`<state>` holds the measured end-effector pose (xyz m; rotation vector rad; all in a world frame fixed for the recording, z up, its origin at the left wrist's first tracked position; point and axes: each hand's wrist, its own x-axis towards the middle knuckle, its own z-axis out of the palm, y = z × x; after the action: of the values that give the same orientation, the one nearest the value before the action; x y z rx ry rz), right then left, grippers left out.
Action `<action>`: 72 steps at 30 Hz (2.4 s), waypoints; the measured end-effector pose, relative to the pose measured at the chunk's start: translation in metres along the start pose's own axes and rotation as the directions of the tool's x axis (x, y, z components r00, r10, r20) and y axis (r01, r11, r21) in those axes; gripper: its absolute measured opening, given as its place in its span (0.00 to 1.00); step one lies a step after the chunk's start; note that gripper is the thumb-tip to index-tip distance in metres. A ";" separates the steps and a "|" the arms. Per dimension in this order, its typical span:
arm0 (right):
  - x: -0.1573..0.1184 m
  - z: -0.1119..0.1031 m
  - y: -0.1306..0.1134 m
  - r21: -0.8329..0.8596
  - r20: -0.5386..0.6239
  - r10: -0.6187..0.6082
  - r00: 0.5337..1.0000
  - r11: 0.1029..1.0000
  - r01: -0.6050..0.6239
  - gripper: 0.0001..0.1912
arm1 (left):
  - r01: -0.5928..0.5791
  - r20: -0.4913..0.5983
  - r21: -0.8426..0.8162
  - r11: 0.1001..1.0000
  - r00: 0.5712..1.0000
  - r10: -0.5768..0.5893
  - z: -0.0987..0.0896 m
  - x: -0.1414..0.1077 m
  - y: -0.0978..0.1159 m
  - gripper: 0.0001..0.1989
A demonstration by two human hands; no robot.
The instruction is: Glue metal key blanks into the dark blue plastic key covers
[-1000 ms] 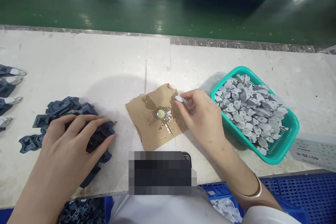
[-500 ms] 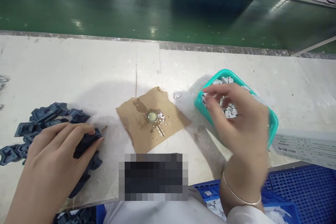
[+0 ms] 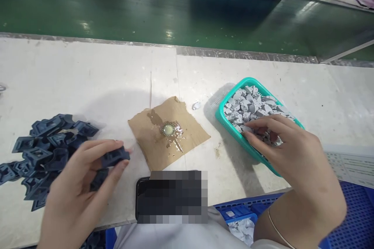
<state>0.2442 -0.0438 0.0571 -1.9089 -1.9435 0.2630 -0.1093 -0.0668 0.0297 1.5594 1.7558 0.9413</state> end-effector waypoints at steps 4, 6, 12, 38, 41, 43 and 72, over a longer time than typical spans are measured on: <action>-0.005 -0.002 -0.005 0.169 -0.082 0.153 0.985 0.976 -0.138 0.04 | 0.249 0.105 -0.315 0.916 0.968 -0.227 0.016 -0.007 0.016 0.10; -0.005 0.002 -0.013 0.360 -0.098 0.117 0.988 0.930 -0.075 0.09 | 0.292 0.182 -0.372 0.881 0.954 -0.239 0.020 -0.006 0.017 0.08; 0.010 0.020 -0.051 0.607 0.064 -0.170 0.983 0.789 0.096 0.19 | 0.406 0.363 -0.410 0.817 0.894 -0.262 0.026 -0.002 0.014 0.10; 0.040 0.098 -0.081 0.597 0.243 -0.243 0.939 0.801 0.052 0.12 | 0.377 0.534 -0.420 0.826 0.838 -0.111 0.048 0.001 -0.003 0.09; 0.041 0.101 -0.081 0.502 0.172 -0.400 0.900 0.822 0.269 0.12 | 0.357 0.534 -0.405 0.841 0.839 -0.099 0.049 -0.001 -0.006 0.09; 0.041 0.102 -0.081 0.455 0.156 -0.465 0.871 0.817 0.354 0.12 | 0.347 0.534 -0.393 0.852 0.840 -0.096 0.049 -0.002 -0.006 0.09; 0.045 0.105 -0.069 0.910 0.360 0.116 0.926 0.172 -0.376 0.14 | 0.313 0.388 -0.703 0.639 0.921 -0.025 0.045 0.010 -0.007 0.09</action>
<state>0.1395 0.0121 -0.0030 -1.2045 -0.9212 1.4783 -0.0783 -0.0517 -0.0014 0.8961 1.0059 1.0373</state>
